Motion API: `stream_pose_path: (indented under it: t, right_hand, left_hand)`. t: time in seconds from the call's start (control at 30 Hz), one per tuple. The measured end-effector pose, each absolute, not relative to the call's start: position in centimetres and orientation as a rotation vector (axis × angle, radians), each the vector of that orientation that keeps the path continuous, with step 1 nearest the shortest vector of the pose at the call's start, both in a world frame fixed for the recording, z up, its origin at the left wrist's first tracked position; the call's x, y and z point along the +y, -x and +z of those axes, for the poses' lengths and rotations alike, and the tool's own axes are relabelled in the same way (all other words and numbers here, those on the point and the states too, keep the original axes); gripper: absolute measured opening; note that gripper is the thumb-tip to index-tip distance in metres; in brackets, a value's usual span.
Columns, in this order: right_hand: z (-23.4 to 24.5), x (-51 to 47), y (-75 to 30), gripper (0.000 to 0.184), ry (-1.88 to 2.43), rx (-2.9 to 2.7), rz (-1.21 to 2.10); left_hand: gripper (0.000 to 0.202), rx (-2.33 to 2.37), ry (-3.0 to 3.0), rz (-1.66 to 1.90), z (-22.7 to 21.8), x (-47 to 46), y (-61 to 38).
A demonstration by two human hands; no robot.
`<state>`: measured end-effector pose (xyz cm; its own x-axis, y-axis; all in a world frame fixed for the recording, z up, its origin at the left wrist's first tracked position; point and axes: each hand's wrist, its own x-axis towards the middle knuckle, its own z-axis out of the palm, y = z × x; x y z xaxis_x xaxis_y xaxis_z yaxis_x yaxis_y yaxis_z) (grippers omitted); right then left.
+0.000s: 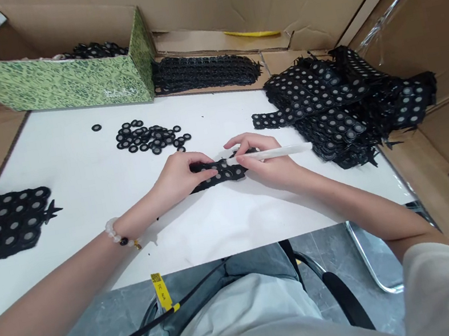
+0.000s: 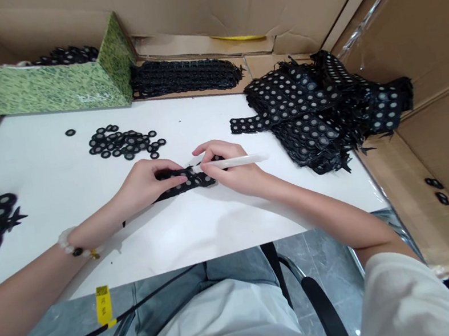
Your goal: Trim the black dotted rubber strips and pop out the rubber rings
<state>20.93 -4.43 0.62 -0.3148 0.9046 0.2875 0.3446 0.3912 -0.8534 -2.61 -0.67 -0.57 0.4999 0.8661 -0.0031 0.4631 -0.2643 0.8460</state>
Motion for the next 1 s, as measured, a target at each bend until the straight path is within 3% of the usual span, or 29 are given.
stream_pose_path:
  t: [0.37,0.6,1.0]
  right_hand:
    - [0.3,-4.5,-20.6,0.006,1.179,-1.991,0.804]
    - [0.2,-5.0,-20.0,0.010,1.247,-1.957,0.783]
    - [-0.3,-5.2,-19.5,0.013,1.247,-1.986,0.698]
  left_hand:
    - [0.027,1.084,-1.797,0.658,-0.7,-1.2,2.3]
    - [0.050,1.105,-1.684,0.784,-0.5,-2.5,1.6]
    - [0.050,1.066,-1.660,0.813,0.3,-3.0,1.5]
